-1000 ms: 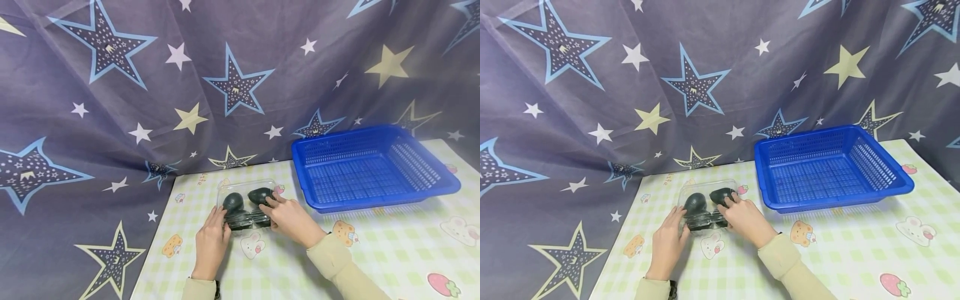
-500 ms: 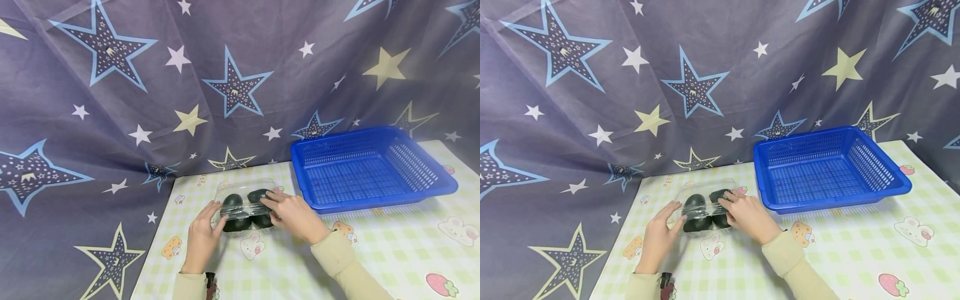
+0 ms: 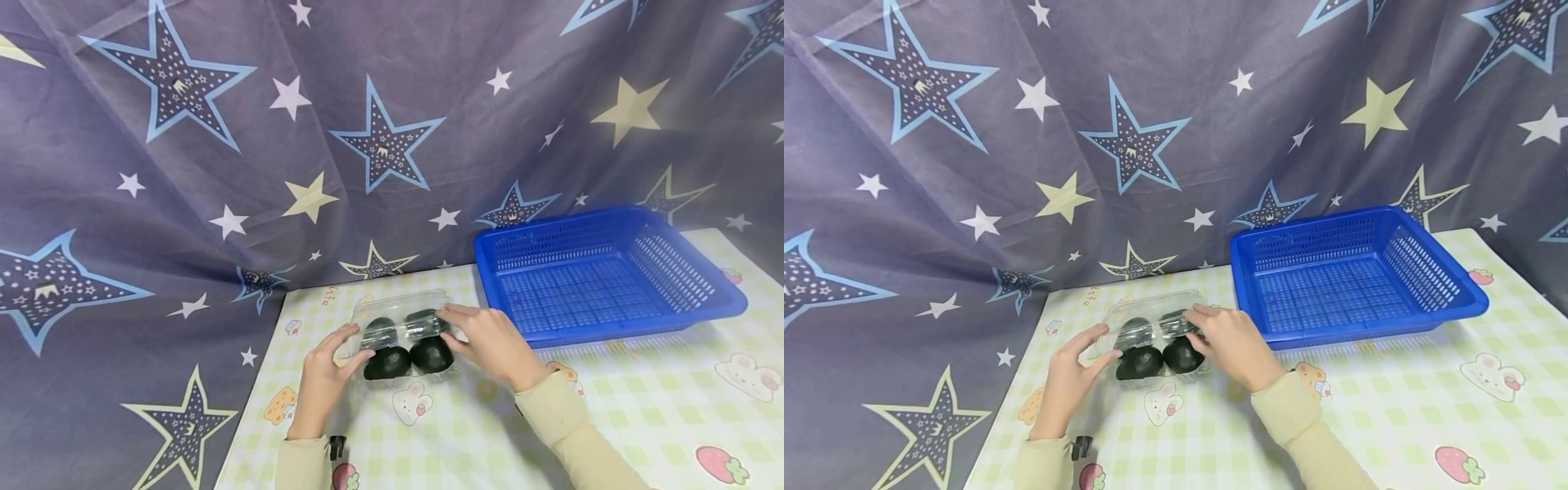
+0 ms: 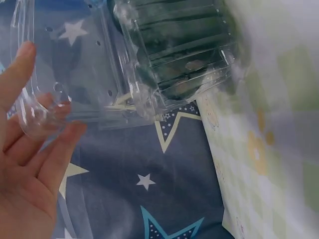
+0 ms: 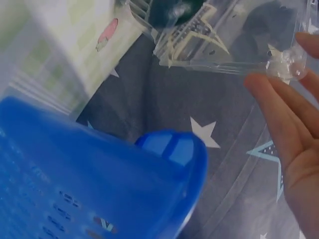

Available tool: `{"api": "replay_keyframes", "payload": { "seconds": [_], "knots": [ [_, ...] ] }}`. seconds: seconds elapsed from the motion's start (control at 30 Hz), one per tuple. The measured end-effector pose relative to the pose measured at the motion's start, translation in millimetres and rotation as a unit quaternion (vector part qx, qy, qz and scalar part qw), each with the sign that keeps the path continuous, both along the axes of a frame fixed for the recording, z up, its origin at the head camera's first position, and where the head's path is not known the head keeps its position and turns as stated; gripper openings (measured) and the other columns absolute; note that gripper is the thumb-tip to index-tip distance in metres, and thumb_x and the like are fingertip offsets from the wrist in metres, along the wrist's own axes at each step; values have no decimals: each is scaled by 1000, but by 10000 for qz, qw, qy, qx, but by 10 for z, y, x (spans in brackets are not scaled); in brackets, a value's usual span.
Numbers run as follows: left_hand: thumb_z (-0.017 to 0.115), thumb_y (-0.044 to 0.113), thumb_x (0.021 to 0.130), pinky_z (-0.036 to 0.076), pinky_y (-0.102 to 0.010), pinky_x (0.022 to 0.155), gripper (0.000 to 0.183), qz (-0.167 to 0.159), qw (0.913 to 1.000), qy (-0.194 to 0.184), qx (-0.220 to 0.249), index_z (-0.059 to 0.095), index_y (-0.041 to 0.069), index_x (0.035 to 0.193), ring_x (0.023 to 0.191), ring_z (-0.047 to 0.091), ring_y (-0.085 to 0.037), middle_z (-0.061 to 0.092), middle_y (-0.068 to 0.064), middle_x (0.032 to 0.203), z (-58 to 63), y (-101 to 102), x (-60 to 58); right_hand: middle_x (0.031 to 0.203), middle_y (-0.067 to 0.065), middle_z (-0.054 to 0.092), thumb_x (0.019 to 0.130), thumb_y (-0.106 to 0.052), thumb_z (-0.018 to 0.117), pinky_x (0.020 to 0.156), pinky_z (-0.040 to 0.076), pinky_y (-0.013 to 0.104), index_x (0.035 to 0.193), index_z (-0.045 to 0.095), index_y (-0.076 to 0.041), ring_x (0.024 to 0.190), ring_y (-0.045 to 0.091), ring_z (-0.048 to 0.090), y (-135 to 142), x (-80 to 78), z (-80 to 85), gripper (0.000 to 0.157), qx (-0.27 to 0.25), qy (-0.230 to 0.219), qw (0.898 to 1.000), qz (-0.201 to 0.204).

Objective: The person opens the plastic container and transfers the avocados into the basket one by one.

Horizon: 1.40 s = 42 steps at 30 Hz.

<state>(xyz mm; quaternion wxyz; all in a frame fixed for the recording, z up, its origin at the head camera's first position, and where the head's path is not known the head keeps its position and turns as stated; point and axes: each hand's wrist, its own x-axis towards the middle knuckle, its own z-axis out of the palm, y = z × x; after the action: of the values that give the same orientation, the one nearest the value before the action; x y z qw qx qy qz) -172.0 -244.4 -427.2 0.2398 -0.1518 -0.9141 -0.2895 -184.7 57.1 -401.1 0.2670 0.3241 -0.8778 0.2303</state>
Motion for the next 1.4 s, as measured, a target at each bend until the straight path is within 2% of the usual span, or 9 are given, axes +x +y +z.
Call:
{"api": "replay_keyframes", "payload": {
  "seconds": [0.13,0.23,0.4,0.53,0.8,0.97,1.17,1.3,1.4],
  "knots": [
    [78,41,81,57,-32,97,51,-83,9994,-83,339,68,21,126,112,67,-22,66,-1,130,14,-22,-32,110,12,74,87,-23,76,72,64,35,111,74,-7,80,26,74,42,-17,37,30,-319,-60,9994,-132],
    [77,42,82,56,-34,99,51,-63,9987,-77,510,67,21,129,113,67,-23,66,-1,130,28,-33,-65,101,8,76,89,-28,73,69,64,36,102,76,-9,83,24,75,54,-37,40,24,-494,17,9982,-330],
    [76,38,85,56,-39,99,52,-32,9978,81,658,66,16,130,113,66,-27,67,-4,129,42,-28,-134,91,3,77,88,-33,73,56,60,35,93,77,-13,73,22,73,50,-66,19,21,-725,250,9948,-673],
    [79,31,83,55,-36,100,49,7,9961,276,842,67,12,127,110,67,-27,68,-5,126,54,-11,-209,91,5,77,88,-33,74,57,60,36,92,77,-11,73,23,73,50,-100,19,22,-861,280,9932,-728],
    [74,31,89,52,-35,104,46,2,9921,242,1234,64,18,131,115,64,-23,66,-4,130,88,-22,-333,96,5,76,91,-33,70,57,59,35,99,77,-9,73,21,72,3,-172,19,26,-1210,-27,9892,-831],
    [65,32,96,50,-39,107,43,11,9888,-34,1492,57,19,136,122,60,-21,64,-3,132,75,-39,-401,103,7,74,95,-29,66,62,62,32,110,73,-6,74,19,72,-35,-215,-17,28,-1707,-488,9824,-582],
    [58,34,100,51,-43,106,42,-7,9823,-420,1823,57,15,137,122,61,-26,63,-6,133,40,-82,-455,110,8,71,98,-29,61,73,64,34,116,67,-6,89,19,72,-83,-277,-54,29,-2129,-925,9719,-384],
    [57,35,100,49,-44,108,42,-81,9769,-591,2050,56,17,138,122,61,-28,62,-7,134,6,-122,-511,115,8,70,99,-32,60,80,62,36,122,63,-7,99,20,70,-109,-314,-60,34,-2114,-963,9714,-495],
    [56,32,101,47,-40,111,41,-129,9751,-626,2124,55,18,139,124,60,-26,61,-7,135,-24,-149,-562,120,9,68,99,-32,59,86,61,39,129,60,-6,103,22,68,-128,-336,-84,40,-2034,-1000,9725,-533]
  ]
}}
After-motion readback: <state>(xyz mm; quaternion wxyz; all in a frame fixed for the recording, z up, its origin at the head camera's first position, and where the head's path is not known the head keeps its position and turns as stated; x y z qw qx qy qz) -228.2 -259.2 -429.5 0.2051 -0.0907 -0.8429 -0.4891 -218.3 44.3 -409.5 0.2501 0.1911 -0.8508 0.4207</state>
